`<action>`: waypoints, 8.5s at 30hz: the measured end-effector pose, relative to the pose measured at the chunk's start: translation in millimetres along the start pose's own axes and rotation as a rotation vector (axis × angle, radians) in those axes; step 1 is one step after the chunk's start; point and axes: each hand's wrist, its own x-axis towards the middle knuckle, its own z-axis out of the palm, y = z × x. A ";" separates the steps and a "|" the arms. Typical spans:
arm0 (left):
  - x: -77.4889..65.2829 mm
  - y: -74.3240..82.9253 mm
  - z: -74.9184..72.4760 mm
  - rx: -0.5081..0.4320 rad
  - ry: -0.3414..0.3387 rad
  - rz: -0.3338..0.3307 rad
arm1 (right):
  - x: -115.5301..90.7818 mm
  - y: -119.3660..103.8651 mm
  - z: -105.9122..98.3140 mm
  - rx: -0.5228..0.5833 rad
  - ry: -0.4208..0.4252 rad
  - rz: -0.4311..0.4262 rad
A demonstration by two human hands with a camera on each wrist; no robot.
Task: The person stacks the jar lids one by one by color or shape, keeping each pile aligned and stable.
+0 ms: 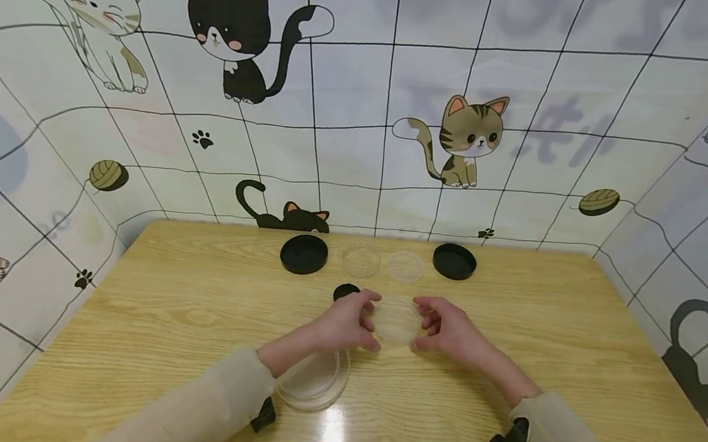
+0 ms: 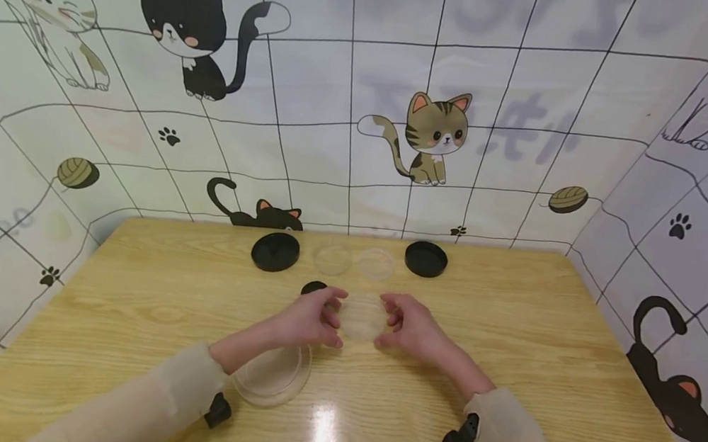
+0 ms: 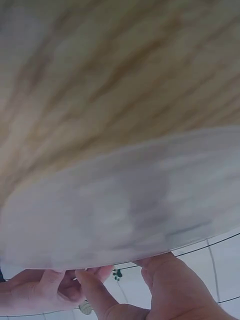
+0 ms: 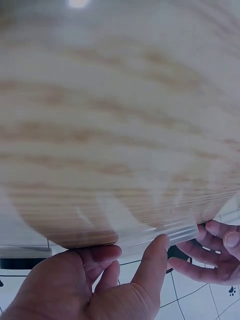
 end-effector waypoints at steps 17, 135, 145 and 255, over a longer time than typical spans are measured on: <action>5.7 2.5 11.1 0.106 0.049 0.014 | -8.7 0.3 -3.2 0.004 -0.020 -0.010; -127.1 -44.7 -60.3 -0.044 0.131 -0.066 | 17.2 -86.3 83.8 0.014 -0.172 -0.275; -100.5 -44.1 -85.1 -0.210 0.180 -0.020 | 24.9 -79.0 59.2 0.074 -0.037 -0.291; 35.3 -33.6 -94.9 -0.051 0.179 -0.088 | 129.5 -46.9 7.6 -0.291 -0.059 -0.059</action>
